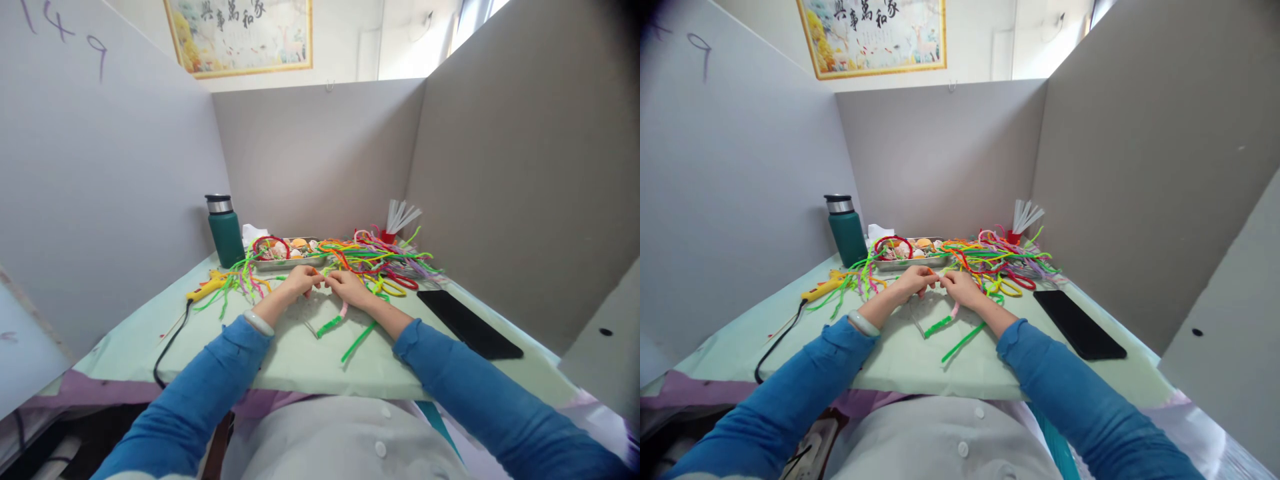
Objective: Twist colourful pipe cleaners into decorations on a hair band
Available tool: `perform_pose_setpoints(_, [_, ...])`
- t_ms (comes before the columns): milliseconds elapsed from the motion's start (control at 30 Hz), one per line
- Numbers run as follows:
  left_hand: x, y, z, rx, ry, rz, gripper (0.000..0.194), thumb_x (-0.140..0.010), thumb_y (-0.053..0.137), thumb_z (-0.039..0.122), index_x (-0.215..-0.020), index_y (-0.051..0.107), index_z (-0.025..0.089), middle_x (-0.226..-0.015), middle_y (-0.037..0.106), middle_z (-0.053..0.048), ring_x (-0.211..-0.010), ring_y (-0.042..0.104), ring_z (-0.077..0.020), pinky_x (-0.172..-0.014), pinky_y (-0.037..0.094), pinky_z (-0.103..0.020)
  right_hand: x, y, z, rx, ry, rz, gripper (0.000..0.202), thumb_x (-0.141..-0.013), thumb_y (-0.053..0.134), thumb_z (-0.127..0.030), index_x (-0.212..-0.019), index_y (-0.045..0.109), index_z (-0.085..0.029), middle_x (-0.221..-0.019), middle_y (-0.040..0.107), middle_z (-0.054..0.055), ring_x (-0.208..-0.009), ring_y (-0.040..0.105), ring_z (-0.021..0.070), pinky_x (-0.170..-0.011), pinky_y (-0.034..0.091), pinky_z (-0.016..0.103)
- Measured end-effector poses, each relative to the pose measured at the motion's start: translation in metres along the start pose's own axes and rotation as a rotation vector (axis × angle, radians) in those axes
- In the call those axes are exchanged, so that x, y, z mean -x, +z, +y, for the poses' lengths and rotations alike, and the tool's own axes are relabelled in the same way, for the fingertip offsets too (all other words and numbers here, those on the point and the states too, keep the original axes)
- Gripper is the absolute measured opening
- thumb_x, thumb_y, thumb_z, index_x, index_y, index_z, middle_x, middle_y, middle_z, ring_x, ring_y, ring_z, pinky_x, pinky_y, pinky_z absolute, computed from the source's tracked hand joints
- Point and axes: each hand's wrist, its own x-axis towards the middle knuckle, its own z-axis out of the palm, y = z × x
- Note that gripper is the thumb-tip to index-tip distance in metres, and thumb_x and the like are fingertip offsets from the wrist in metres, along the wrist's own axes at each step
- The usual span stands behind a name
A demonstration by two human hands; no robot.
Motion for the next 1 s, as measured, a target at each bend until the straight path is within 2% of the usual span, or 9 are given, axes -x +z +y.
perform_pose_setpoints(200, [0.003, 0.000, 0.005, 0.055, -0.030, -0.007, 0.015, -0.073, 0.055, 0.027, -0.071, 0.055, 0.012, -0.062, 0.055, 0.002, -0.033, 0.036, -0.0022, -0.036, 0.030, -0.018, 0.002, 0.000, 0.000, -0.020, -0.004, -0.009, 0.026, -0.080, 0.042, -0.027, -0.069, 0.062, -0.014, -0.053, 0.055, -0.001, -0.053, 0.046, 0.0098, -0.051, 0.030, 0.020])
perform_pose_setpoints(433, [0.003, 0.000, 0.004, 0.026, -0.040, 0.000, 0.019, -0.073, 0.056, 0.030, -0.067, 0.054, 0.013, -0.044, 0.043, 0.006, -0.033, 0.035, -0.0044, -0.037, 0.029, -0.018, 0.002, 0.001, 0.000, -0.028, -0.018, -0.011, 0.027, -0.081, 0.043, -0.029, -0.069, 0.062, -0.014, -0.053, 0.054, -0.001, -0.053, 0.045, 0.0094, -0.051, 0.029, 0.020])
perform_pose_setpoints(667, [0.003, 0.000, 0.004, 0.020, -0.038, -0.007, 0.020, -0.073, 0.055, 0.031, -0.064, 0.052, 0.013, -0.045, 0.043, 0.005, -0.033, 0.035, -0.0042, -0.036, 0.029, -0.018, 0.002, 0.001, 0.001, -0.041, -0.025, -0.007, 0.027, -0.080, 0.042, -0.030, -0.068, 0.061, -0.014, -0.053, 0.054, -0.002, -0.052, 0.045, 0.0090, -0.050, 0.029, 0.020])
perform_pose_setpoints(767, [0.001, 0.000, 0.001, 0.018, -0.029, -0.009, 0.023, -0.072, 0.056, 0.035, -0.063, 0.050, 0.014, -0.049, 0.043, 0.005, -0.034, 0.034, -0.0039, -0.036, 0.028, -0.018, 0.002, 0.002, 0.001, -0.058, -0.016, -0.013, 0.026, -0.079, 0.042, -0.029, -0.068, 0.060, -0.015, -0.052, 0.053, -0.002, -0.051, 0.044, 0.0090, -0.049, 0.029, 0.019])
perform_pose_setpoints(900, [-0.003, 0.001, -0.005, -0.001, -0.018, 0.019, 0.032, -0.070, 0.057, 0.046, -0.064, 0.051, 0.015, -0.046, 0.035, 0.007, -0.036, 0.031, -0.0044, -0.036, 0.025, -0.018, 0.001, 0.002, 0.001, -0.096, -0.012, -0.032, 0.023, -0.077, 0.043, -0.027, -0.071, 0.061, -0.015, -0.053, 0.052, -0.002, -0.051, 0.045, 0.0090, -0.049, 0.030, 0.019])
perform_pose_setpoints(1000, [-0.005, 0.002, -0.007, -0.009, -0.021, 0.038, 0.037, -0.068, 0.057, 0.051, -0.066, 0.052, 0.015, -0.046, 0.033, 0.007, -0.037, 0.030, -0.0045, -0.036, 0.023, -0.019, 0.001, 0.002, 0.001, -0.082, -0.015, -0.024, 0.023, -0.077, 0.043, -0.026, -0.071, 0.061, -0.015, -0.053, 0.053, -0.002, -0.052, 0.045, 0.0096, -0.050, 0.030, 0.020])
